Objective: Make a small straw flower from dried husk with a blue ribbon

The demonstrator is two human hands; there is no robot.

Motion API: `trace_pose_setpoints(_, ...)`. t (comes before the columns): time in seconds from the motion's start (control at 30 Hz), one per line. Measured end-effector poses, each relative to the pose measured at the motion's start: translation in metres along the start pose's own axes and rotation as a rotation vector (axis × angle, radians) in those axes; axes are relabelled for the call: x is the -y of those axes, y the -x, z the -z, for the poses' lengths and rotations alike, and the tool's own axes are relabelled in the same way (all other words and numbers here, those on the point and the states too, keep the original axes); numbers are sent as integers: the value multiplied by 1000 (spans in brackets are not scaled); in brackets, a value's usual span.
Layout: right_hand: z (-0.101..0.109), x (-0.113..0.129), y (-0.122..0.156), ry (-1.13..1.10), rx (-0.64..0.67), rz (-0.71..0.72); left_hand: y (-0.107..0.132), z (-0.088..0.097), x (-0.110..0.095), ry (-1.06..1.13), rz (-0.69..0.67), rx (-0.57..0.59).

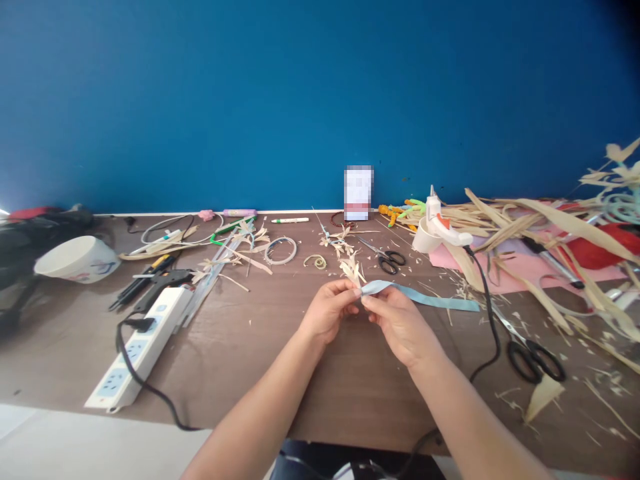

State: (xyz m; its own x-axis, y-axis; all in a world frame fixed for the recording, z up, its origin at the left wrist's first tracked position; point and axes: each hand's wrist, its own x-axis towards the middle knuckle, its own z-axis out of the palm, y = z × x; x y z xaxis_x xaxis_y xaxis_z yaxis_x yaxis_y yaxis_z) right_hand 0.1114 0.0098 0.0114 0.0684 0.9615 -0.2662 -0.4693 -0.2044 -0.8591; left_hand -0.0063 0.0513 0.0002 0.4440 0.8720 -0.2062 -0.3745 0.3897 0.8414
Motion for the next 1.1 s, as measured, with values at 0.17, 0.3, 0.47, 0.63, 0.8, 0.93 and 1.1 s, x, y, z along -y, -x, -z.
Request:
trace_pose_setpoints(0.17,-2,0,-1,163,-137,159,2,-4,0,-100,-37,-68)
trace_pose_setpoints(0.3,1,-7,-5,271,-151,280,2,-8,1,-258,-136,-131)
trace_pose_setpoints(0.47,2,-15,-1,464,-229,434,1,-8,8,-377,-265,-206)
trace_pose_setpoints(0.63,-3,-10,9,678,-246,557,1,-6,14,-426,-340,-268)
trace_pose_setpoints(0.8,-6,-7,14,715,-233,622,2,-7,16,-399,-340,-273)
trace_pose_setpoints(0.93,-6,-9,15,748,-241,640,2,-10,15,-394,-342,-293)
trace_pose_setpoints(1.1,-6,-9,16,769,-235,665,2,-11,14,-406,-349,-304)
